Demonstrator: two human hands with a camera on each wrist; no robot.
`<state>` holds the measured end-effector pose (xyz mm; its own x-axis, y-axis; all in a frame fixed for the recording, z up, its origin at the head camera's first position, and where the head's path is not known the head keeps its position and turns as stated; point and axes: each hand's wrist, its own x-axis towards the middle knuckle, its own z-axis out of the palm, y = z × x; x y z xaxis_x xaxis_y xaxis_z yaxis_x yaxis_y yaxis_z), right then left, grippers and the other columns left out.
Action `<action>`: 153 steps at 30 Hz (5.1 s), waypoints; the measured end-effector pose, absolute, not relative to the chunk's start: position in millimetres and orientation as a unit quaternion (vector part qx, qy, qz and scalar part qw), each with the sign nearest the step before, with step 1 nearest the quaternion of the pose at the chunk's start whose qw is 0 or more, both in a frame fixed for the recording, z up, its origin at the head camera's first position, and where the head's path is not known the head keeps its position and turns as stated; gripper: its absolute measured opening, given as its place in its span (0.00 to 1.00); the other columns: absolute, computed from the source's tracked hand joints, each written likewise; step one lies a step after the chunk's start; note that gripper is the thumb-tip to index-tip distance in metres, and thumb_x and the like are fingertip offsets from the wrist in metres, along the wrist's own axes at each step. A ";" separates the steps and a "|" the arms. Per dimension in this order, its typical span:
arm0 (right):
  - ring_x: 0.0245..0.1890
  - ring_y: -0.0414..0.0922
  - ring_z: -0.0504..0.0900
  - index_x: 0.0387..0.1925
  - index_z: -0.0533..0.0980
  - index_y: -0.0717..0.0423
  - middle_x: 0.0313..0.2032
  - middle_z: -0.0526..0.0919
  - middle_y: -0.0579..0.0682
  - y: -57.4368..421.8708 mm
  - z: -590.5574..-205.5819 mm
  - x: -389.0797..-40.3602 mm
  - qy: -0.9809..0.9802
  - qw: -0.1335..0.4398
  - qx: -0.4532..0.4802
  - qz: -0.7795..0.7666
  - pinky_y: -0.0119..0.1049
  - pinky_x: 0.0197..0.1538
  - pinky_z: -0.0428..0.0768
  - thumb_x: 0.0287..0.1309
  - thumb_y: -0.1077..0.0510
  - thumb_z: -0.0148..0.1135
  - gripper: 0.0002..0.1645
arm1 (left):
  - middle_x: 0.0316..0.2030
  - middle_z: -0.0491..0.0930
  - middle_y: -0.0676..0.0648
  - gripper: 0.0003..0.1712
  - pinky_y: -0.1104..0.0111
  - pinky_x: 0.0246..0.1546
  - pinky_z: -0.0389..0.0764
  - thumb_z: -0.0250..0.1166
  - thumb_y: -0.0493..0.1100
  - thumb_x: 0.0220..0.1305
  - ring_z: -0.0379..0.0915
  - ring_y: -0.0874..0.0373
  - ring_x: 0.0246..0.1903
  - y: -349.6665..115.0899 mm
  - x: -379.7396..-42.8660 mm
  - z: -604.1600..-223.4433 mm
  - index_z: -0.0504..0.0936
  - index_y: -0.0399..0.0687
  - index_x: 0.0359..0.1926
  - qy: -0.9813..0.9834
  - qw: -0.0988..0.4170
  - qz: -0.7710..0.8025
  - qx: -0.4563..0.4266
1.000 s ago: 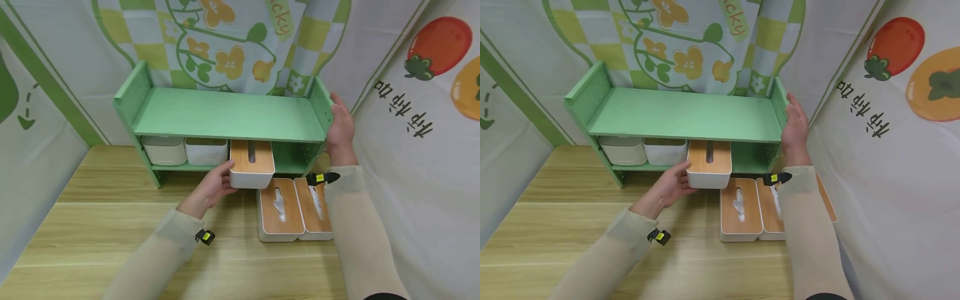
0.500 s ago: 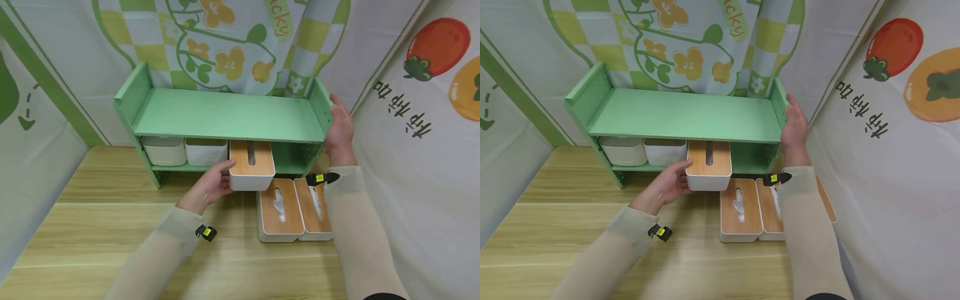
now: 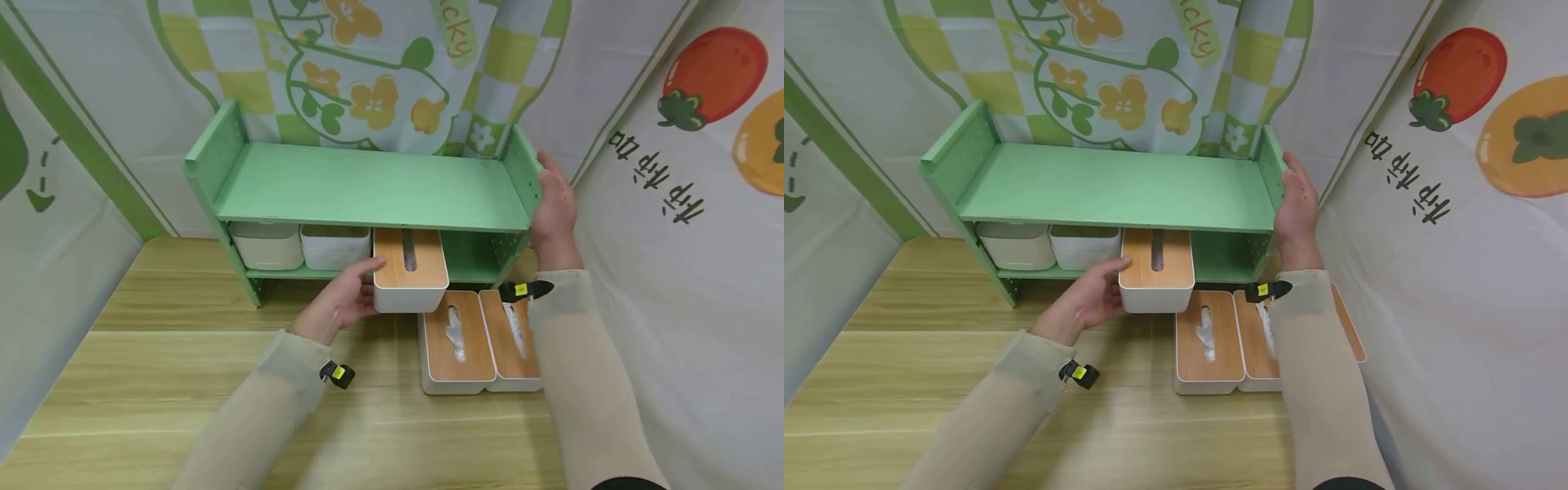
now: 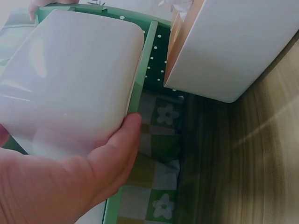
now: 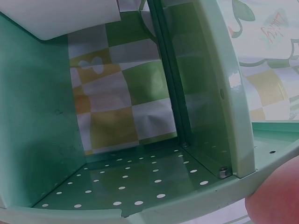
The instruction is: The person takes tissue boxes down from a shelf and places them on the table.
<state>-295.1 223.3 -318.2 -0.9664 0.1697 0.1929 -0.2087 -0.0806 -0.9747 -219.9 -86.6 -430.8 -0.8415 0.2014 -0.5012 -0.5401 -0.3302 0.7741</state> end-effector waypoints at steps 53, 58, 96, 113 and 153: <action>0.60 0.50 0.70 0.70 0.69 0.37 0.66 0.69 0.47 221.4 -318.5 -295.1 -0.660 0.139 0.023 0.738 0.45 0.62 0.68 0.77 0.49 0.41 0.25 | 0.40 0.84 0.43 0.34 0.61 0.38 0.81 0.56 0.48 0.68 0.82 0.54 0.36 -120.5 -170.5 -435.2 0.64 0.29 0.67 0.612 0.274 0.742 -0.022; 0.61 0.50 0.70 0.69 0.69 0.36 0.67 0.69 0.47 222.0 -318.7 -294.9 -0.661 0.139 0.021 0.737 0.46 0.62 0.67 0.77 0.49 0.41 0.25 | 0.36 0.84 0.44 0.33 0.61 0.37 0.81 0.56 0.47 0.68 0.81 0.54 0.34 -126.8 -161.0 -435.0 0.67 0.25 0.64 0.619 0.276 0.735 -0.014; 0.66 0.43 0.60 0.71 0.68 0.38 0.72 0.60 0.37 223.0 -318.1 -296.5 -0.694 0.151 0.017 0.704 0.36 0.64 0.62 0.76 0.49 0.40 0.26 | 0.46 0.82 0.36 0.35 0.58 0.43 0.79 0.60 0.48 0.70 0.80 0.48 0.43 -185.9 -125.8 -490.6 0.67 0.17 0.61 0.651 0.287 0.699 -0.069; 0.53 0.47 0.73 0.70 0.69 0.38 0.67 0.68 0.47 222.1 -317.4 -295.6 -0.668 0.143 0.019 0.730 0.41 0.56 0.71 0.77 0.49 0.42 0.25 | 0.45 0.82 0.35 0.32 0.55 0.45 0.80 0.60 0.46 0.71 0.79 0.47 0.44 -188.4 -122.3 -504.8 0.70 0.15 0.57 0.653 0.286 0.699 -0.063; 0.68 0.43 0.59 0.71 0.68 0.39 0.72 0.60 0.39 222.5 -317.2 -294.9 -0.686 0.151 0.023 0.712 0.37 0.66 0.60 0.77 0.49 0.40 0.26 | 0.34 0.84 0.40 0.21 0.60 0.34 0.82 0.59 0.38 0.71 0.81 0.52 0.33 -169.7 -127.4 -503.9 0.75 0.19 0.54 0.697 0.251 0.665 -0.091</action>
<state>-294.9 222.5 -317.2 -0.9532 0.1844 0.2395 -0.2462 -0.0139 -0.9691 -127.4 -169.7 -503.9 -0.8573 0.2073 -0.4712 -0.4609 0.0986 0.8820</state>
